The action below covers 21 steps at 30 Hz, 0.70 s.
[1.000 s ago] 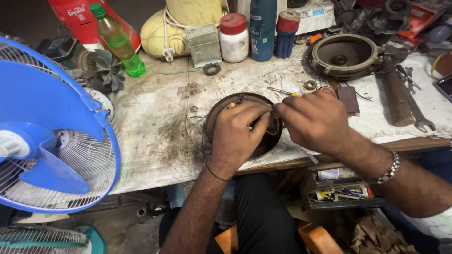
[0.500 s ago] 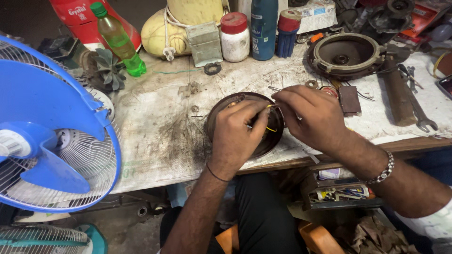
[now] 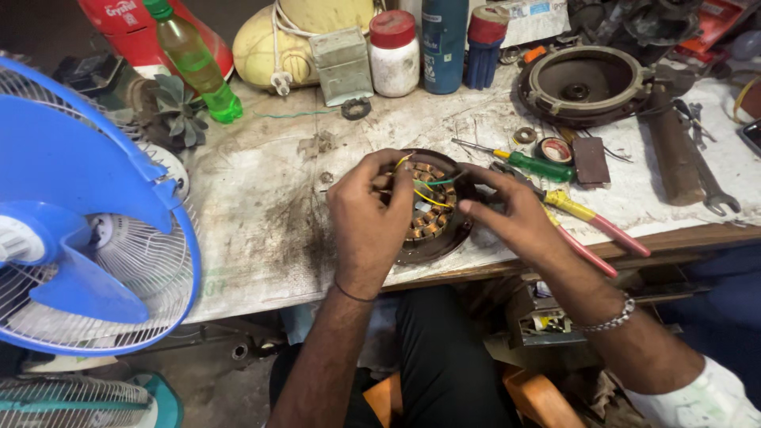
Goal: The person works on a disassembled fan motor, adjusting wires and components within the stator. They then separate the rotor and stator, clean the stator housing, and apply lubricant to the bearing area.
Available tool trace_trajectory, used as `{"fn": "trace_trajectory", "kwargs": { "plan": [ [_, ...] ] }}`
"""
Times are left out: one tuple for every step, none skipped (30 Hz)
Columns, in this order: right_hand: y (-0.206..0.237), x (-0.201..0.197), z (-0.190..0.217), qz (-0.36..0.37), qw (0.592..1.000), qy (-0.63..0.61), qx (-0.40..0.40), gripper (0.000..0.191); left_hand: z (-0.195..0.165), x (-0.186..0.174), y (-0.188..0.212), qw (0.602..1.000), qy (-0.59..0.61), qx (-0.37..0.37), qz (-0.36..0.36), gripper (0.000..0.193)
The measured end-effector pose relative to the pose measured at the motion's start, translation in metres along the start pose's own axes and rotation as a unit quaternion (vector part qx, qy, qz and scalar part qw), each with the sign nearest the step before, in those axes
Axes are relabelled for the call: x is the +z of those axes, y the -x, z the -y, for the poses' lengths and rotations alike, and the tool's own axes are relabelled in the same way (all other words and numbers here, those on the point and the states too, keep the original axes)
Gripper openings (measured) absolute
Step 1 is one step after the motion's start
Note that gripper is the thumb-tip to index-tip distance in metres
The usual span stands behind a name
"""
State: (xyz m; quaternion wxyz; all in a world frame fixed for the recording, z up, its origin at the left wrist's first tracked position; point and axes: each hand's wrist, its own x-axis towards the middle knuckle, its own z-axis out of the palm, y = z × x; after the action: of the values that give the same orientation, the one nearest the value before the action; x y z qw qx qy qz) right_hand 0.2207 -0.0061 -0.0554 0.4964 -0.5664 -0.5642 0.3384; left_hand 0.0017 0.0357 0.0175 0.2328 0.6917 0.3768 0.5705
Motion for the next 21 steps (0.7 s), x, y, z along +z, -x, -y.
{"fn": "trace_trajectory", "kwargs": {
  "plan": [
    [0.0, 0.004, 0.001, -0.01, 0.999, 0.034, -0.04, 0.05, 0.002, 0.0, 0.001, 1.0, -0.017, 0.008, -0.013, 0.013],
    [0.0, 0.007, 0.002, -0.02, 0.994, 0.068, -0.081, 0.049, 0.003, -0.001, 0.002, 1.0, -0.004, -0.009, -0.006, 0.013],
    [-0.002, 0.01, 0.004, -0.034, 0.995, 0.061, -0.078, 0.045, 0.004, -0.003, 0.005, 1.0, 0.009, -0.026, -0.001, 0.014],
    [-0.003, 0.014, 0.005, -0.046, 0.995, 0.054, -0.073, 0.041, 0.006, -0.004, 0.008, 0.999, 0.02, -0.044, 0.005, 0.014],
    [-0.005, 0.017, 0.006, -0.059, 0.995, 0.046, -0.067, 0.037, 0.008, -0.007, 0.011, 0.999, 0.017, -0.05, -0.002, 0.014],
    [-0.007, 0.018, 0.008, -0.062, 0.993, 0.061, -0.081, 0.034, 0.01, -0.009, 0.014, 0.998, 0.013, -0.055, -0.007, 0.015],
    [-0.009, 0.019, 0.009, -0.066, 0.99, 0.076, -0.096, 0.032, 0.012, -0.011, 0.016, 0.998, 0.01, -0.058, -0.012, 0.015],
    [-0.012, 0.019, 0.011, -0.07, 0.987, 0.092, -0.112, 0.029, 0.014, -0.013, 0.019, 0.997, 0.013, -0.077, -0.004, 0.015],
    [-0.015, 0.019, 0.012, -0.068, 0.984, 0.106, -0.125, 0.027, 0.016, -0.016, 0.021, 0.995, 0.016, -0.095, 0.003, 0.015],
    [-0.018, 0.018, 0.014, -0.067, 0.981, 0.121, -0.138, 0.024, 0.017, -0.019, 0.023, 0.993, 0.019, -0.112, 0.01, 0.015],
    [-0.02, 0.017, 0.017, -0.064, 0.977, 0.137, -0.15, 0.021, 0.018, -0.021, 0.025, 0.993, 0.025, -0.111, 0.012, 0.023],
    [-0.022, 0.016, 0.019, -0.063, 0.971, 0.159, -0.169, 0.02, 0.018, -0.024, 0.027, 0.993, 0.03, -0.111, 0.013, 0.032],
    [-0.023, 0.015, 0.021, -0.063, 0.963, 0.182, -0.189, 0.019, 0.018, -0.026, 0.029, 0.993, 0.037, -0.109, 0.016, 0.041],
    [-0.024, 0.014, 0.023, -0.064, 0.954, 0.205, -0.208, 0.017, 0.017, -0.027, 0.031, 0.993, 0.002, -0.118, 0.015, 0.047],
    [-0.023, 0.013, 0.025, -0.051, 0.95, 0.203, -0.23, 0.017, 0.015, -0.029, 0.034, 0.991, -0.034, -0.129, 0.014, 0.054],
    [-0.023, 0.012, 0.027, -0.037, 0.946, 0.2, -0.253, 0.016, 0.013, -0.031, 0.038, 0.988, -0.071, -0.14, 0.012, 0.061],
    [-0.023, 0.013, 0.028, -0.024, 0.941, 0.197, -0.275, 0.015, 0.012, -0.032, 0.041, 0.992, -0.113, -0.058, -0.018, 0.057],
    [-0.023, 0.014, 0.029, -0.009, 0.951, 0.175, -0.254, 0.016, 0.009, -0.031, 0.046, 0.987, -0.153, 0.024, -0.046, 0.052],
    [-0.023, 0.014, 0.029, 0.006, 0.96, 0.153, -0.233, 0.016, 0.007, -0.029, 0.05, 0.973, -0.191, 0.106, -0.072, 0.048],
    [-0.023, 0.015, 0.03, 0.02, 0.968, 0.132, -0.212, 0.017, 0.006, -0.027, 0.054, 0.972, -0.202, 0.108, -0.045, 0.044],
    [-0.023, 0.015, 0.03, 0.029, 0.966, 0.138, -0.218, 0.017, 0.005, -0.025, 0.056, 0.971, -0.213, 0.111, -0.018, 0.04]
  ]
}}
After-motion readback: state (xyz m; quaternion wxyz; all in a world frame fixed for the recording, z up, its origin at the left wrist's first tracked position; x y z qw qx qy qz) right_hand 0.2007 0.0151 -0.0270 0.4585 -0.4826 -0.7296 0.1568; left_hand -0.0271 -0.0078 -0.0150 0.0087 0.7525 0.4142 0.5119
